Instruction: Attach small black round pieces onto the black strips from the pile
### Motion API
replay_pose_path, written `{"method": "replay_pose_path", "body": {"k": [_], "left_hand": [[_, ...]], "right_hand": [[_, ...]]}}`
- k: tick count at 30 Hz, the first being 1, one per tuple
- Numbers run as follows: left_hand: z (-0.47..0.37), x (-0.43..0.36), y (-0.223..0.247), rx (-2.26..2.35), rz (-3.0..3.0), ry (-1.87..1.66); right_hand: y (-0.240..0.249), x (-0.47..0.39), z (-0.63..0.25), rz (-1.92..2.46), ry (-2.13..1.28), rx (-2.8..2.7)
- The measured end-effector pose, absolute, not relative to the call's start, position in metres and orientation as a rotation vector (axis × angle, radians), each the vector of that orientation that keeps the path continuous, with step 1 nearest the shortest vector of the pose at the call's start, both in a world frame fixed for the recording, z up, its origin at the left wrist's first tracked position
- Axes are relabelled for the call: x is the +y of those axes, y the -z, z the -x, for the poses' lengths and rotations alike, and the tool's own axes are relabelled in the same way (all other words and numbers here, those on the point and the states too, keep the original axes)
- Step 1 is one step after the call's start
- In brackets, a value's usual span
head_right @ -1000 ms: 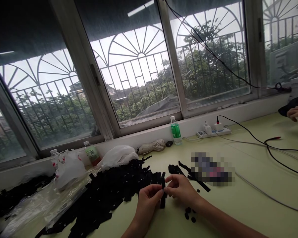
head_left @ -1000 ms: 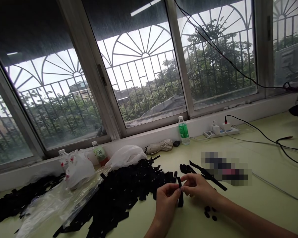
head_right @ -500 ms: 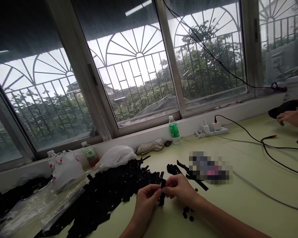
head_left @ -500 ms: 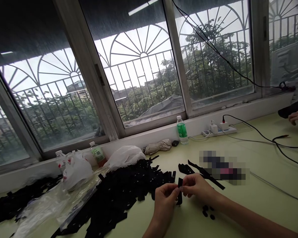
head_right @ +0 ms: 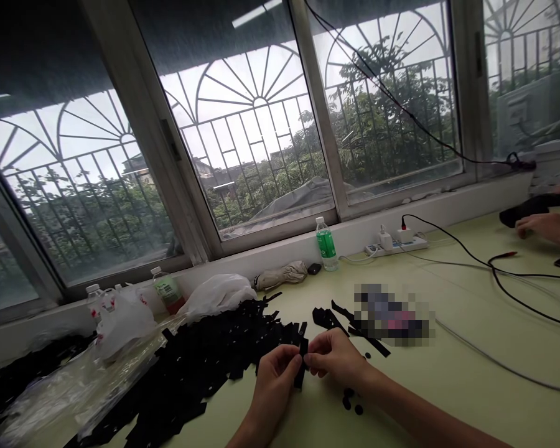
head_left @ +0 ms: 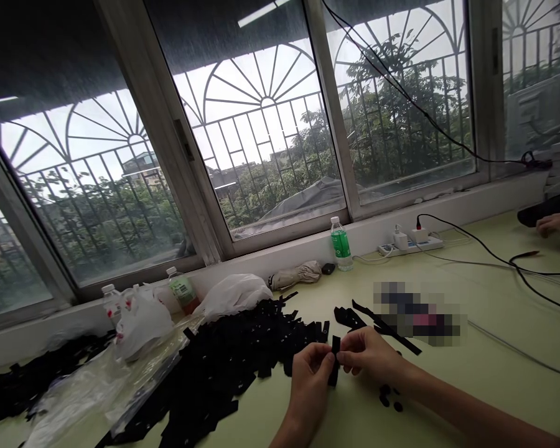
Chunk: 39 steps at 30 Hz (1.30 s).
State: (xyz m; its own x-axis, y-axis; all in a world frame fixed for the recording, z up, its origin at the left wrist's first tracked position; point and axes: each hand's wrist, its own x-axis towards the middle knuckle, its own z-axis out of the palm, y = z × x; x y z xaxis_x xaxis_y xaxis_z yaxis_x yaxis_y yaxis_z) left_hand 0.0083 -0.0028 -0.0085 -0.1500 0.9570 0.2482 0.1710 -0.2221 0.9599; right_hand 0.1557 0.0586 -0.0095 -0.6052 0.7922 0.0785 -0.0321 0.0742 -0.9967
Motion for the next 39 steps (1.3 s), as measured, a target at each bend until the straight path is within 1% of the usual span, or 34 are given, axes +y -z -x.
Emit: {"method": "replay_pose_path", "body": {"k": [15,17,22,24,29,34,39], "left_hand": [[-0.011,-0.004,0.011,1.375,-1.516,-1.463],[-0.011,-0.004,0.007,1.428,-1.517,-1.477],[0.005,0.0,-0.002,1.707,-1.654,-1.549],[0.014,0.003,-0.004,1.788,-1.719,-1.564],[0.031,0.009,-0.001,1.877,-1.867,-1.544],[0.027,0.008,0.004,1.95,-2.041,-1.471],[0.003,-0.004,0.001,1.816,-2.353,-1.279]], "right_hand": [[0.007,0.053,-0.15,0.724,-1.494,-1.761],[0.003,0.061,-0.156,0.77,-1.35,-1.826],[-0.005,0.098,-0.189,0.978,-0.607,-1.998],[-0.002,0.111,-0.201,1.063,-0.45,-2.069],[0.013,0.118,-0.202,0.991,-0.349,-2.293],[0.019,0.112,-0.188,0.963,-0.277,-2.441],[0.015,0.112,-0.186,0.939,-0.226,-2.433]]}}
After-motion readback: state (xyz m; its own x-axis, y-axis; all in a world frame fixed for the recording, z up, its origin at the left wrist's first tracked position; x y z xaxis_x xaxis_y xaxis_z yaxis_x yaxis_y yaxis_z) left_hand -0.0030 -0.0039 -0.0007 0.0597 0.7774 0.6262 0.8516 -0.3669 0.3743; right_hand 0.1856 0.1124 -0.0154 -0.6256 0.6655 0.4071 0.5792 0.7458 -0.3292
